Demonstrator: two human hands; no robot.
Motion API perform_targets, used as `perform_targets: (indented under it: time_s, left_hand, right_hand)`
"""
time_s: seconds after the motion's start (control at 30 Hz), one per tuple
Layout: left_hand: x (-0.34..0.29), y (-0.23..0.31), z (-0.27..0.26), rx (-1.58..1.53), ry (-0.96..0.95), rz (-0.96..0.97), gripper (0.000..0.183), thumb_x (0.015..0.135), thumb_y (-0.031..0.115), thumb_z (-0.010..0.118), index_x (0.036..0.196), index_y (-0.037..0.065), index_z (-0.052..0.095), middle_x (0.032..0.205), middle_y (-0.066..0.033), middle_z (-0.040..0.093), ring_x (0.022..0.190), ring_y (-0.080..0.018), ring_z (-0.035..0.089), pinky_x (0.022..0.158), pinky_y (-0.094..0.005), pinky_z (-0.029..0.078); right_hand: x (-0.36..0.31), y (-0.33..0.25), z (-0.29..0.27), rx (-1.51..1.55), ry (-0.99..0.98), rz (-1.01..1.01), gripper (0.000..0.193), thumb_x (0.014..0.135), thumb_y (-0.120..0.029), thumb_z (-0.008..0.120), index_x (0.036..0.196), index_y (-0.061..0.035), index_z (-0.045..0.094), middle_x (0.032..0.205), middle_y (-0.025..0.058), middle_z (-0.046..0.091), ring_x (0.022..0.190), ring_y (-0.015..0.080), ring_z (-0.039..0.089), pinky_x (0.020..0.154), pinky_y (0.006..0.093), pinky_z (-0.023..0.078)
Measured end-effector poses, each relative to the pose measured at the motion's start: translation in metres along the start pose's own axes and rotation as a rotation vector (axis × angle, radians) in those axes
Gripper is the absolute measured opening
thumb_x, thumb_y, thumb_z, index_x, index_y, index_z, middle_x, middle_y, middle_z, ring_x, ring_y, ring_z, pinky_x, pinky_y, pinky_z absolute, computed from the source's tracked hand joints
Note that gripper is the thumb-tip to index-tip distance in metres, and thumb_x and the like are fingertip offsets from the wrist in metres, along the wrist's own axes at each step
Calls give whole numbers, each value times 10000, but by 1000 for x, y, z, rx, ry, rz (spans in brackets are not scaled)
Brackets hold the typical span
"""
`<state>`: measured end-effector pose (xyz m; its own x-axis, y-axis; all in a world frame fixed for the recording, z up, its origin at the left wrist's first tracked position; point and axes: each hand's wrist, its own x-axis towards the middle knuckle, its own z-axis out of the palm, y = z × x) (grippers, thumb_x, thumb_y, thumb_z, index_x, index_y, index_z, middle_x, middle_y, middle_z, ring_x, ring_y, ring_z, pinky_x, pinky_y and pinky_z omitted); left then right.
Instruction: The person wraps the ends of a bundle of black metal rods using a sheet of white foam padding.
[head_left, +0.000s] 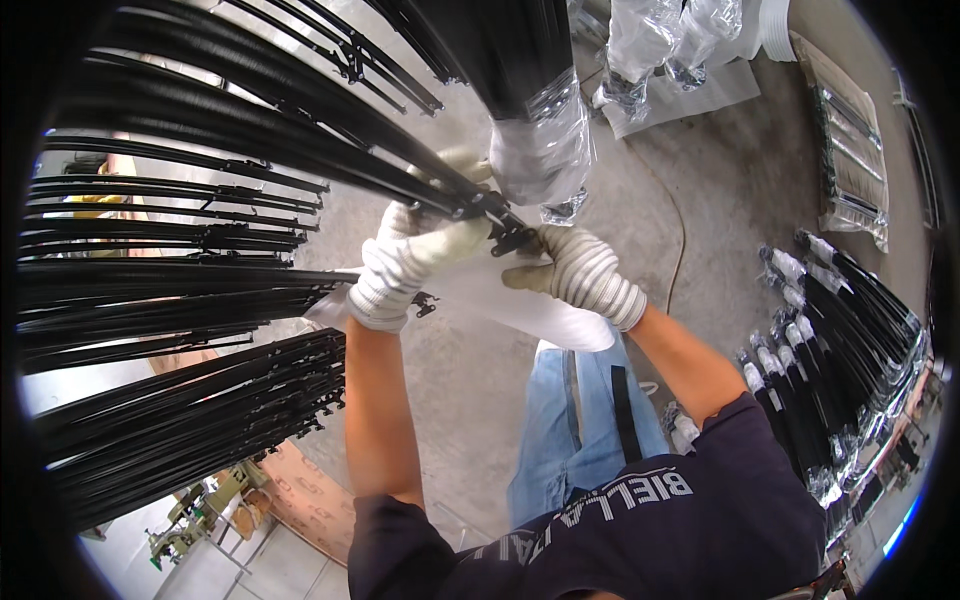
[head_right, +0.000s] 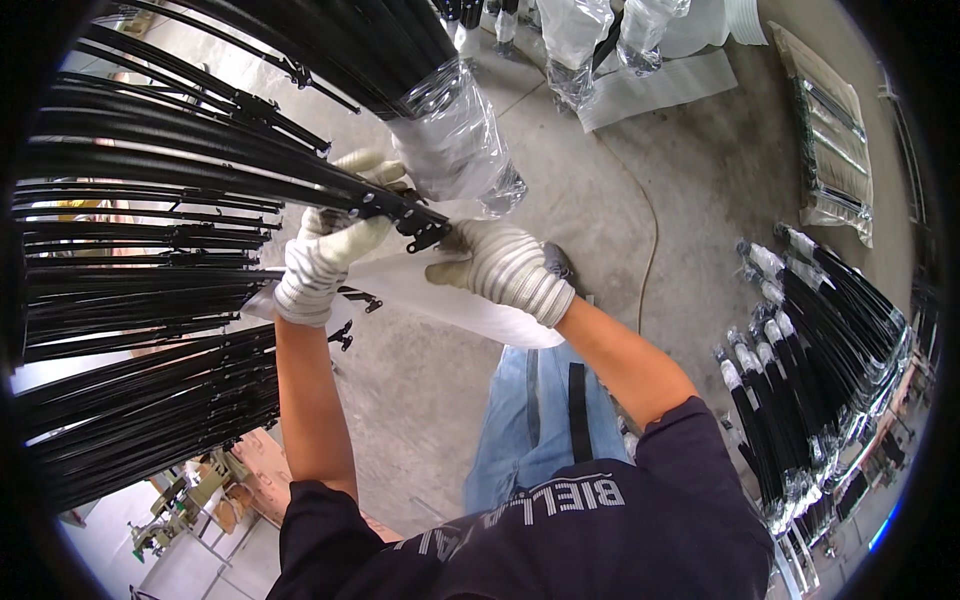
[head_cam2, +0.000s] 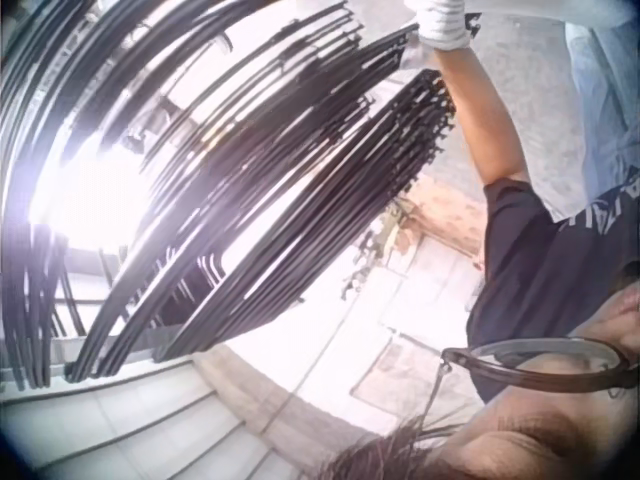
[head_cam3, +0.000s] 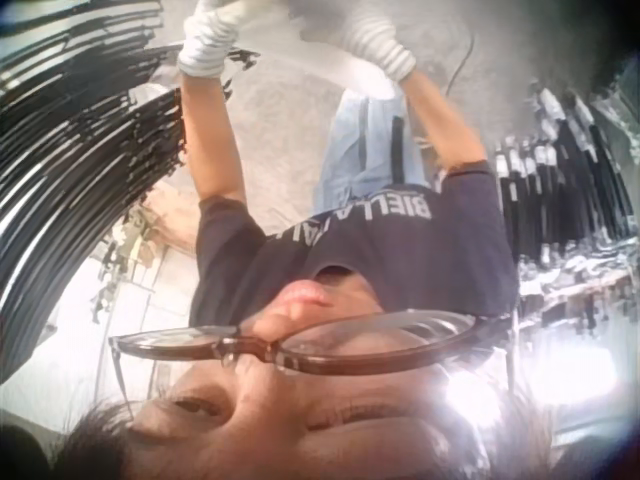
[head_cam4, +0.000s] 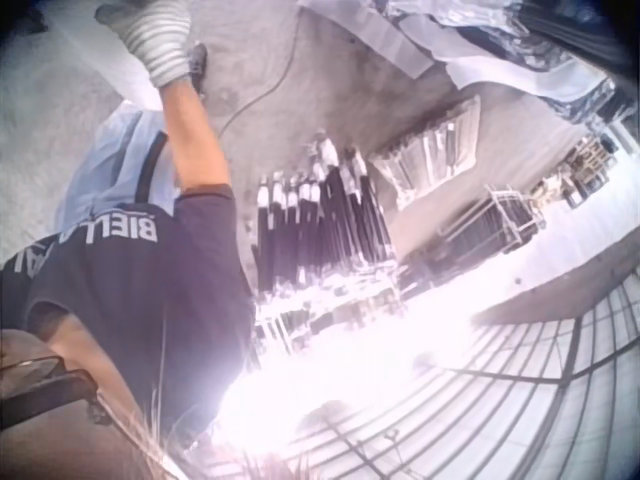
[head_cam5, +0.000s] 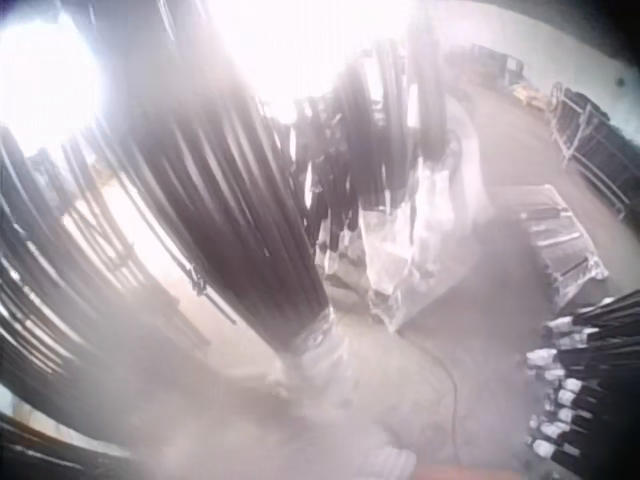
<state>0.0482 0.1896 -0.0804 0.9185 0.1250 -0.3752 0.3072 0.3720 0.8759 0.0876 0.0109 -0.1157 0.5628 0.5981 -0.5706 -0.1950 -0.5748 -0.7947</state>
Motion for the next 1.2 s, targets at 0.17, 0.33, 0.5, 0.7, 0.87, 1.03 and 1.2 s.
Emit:
perform_targets:
  time_s: [0.17, 0.33, 0.5, 0.7, 0.87, 1.03, 1.2]
  left_hand:
    - [-4, 6, 4, 127, -63, -3, 289, 657, 81, 726, 922, 40, 619, 830, -28, 634, 742, -101, 587, 684, -230, 472]
    - [-8, -21, -6, 125, -10, -40, 185, 678, 80, 700, 834, 37, 611, 768, -23, 614, 668, -97, 569, 642, -236, 475]
    - [-21, -21, -17, 137, -163, 66, 330, 783, 78, 575, 1092, 13, 475, 1047, -87, 546, 964, -166, 526, 863, -284, 421]
    - [-37, -9, -12, -148, -175, 99, 527, 739, 126, 628, 1215, 43, 416, 1149, -123, 505, 1040, -198, 500, 914, -332, 382]
    - [-45, -42, -31, -74, 105, 148, 278, 750, 112, 648, 989, 21, 540, 946, -101, 591, 929, -227, 570, 937, -402, 382]
    - [-38, -49, -32, 66, 64, 212, 204, 751, 94, 642, 911, 28, 534, 903, -75, 589, 835, -157, 572, 855, -380, 453]
    - [-28, -84, -53, -40, 243, 204, 212, 794, 99, 587, 980, 27, 515, 1002, -100, 570, 880, -145, 556, 819, -343, 466]
  right_hand:
    - [-4, -4, -15, -270, 198, -160, 392, 643, -287, 677, 927, -27, 599, 806, 154, 612, 768, 288, 593, 689, 330, 462]
    - [4, 3, -14, -180, 109, -109, 439, 673, -284, 656, 1020, -35, 551, 865, 168, 607, 817, 296, 590, 734, 338, 448]
    - [7, 9, -8, -125, 118, -136, 445, 702, -228, 650, 1096, -52, 542, 914, 146, 620, 829, 241, 599, 761, 291, 444]
    - [7, 12, -1, 270, -94, -95, 280, 737, -112, 603, 1015, -75, 614, 852, 67, 648, 743, 86, 575, 705, 208, 445]
    - [6, 0, -5, 76, -218, -117, 312, 732, -101, 591, 1043, -103, 608, 832, 38, 652, 736, 70, 575, 701, 210, 449]
    - [10, -4, 2, 347, -390, -127, 355, 711, -111, 666, 1056, -61, 596, 877, 30, 651, 776, 51, 564, 735, 216, 445]
    - [16, 8, 6, 386, -376, -153, 350, 699, -92, 689, 1029, -21, 595, 892, 29, 644, 798, 57, 559, 756, 223, 444]
